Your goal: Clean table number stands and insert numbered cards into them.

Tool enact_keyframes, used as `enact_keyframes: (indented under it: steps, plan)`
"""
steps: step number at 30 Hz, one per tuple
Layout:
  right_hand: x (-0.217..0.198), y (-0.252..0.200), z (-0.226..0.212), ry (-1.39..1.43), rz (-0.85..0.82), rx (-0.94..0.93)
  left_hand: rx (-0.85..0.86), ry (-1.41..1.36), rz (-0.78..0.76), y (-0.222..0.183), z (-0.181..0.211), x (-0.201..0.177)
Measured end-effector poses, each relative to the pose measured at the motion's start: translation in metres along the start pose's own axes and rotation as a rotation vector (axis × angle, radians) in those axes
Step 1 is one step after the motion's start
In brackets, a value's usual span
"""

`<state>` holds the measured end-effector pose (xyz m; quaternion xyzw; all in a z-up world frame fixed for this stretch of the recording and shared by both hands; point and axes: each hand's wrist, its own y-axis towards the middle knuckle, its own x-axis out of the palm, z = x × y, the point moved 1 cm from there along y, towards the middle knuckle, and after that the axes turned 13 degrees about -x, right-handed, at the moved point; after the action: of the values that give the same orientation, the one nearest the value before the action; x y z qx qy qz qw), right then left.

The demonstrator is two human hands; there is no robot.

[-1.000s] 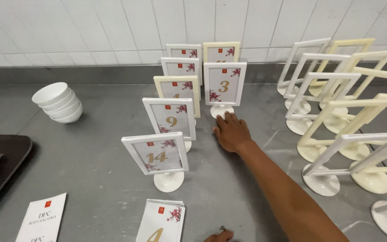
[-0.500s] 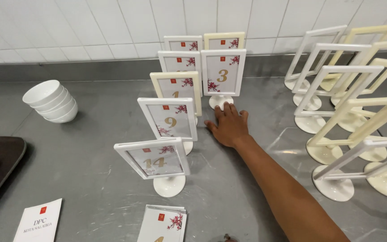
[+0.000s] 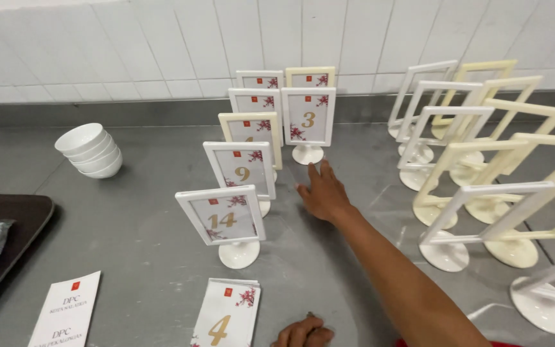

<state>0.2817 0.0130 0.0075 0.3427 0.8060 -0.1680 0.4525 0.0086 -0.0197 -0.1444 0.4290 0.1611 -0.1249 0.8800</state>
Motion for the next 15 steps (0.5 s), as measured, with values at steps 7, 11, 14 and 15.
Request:
enact_keyframes:
  steps: [7, 11, 14, 15]
  plan:
    - [-0.06, -0.158, -0.074, 0.017, -0.012, -0.237, 0.006, 0.005, -0.539, 0.022, -0.002, -0.045]
    - [-0.082, -0.297, -0.095, 0.069, 0.287, -0.707, 0.011, -0.332, -0.567, 0.053, 0.043, -0.091]
    - [-0.072, -0.353, -0.05, 0.023, 0.358, -0.681, -0.048, -0.613, -0.462, 0.063, 0.103, -0.131]
    - [-0.064, -0.365, -0.027, -0.054, 0.354, -0.574, -0.043, -0.7, -0.4, 0.064, 0.126, -0.143]
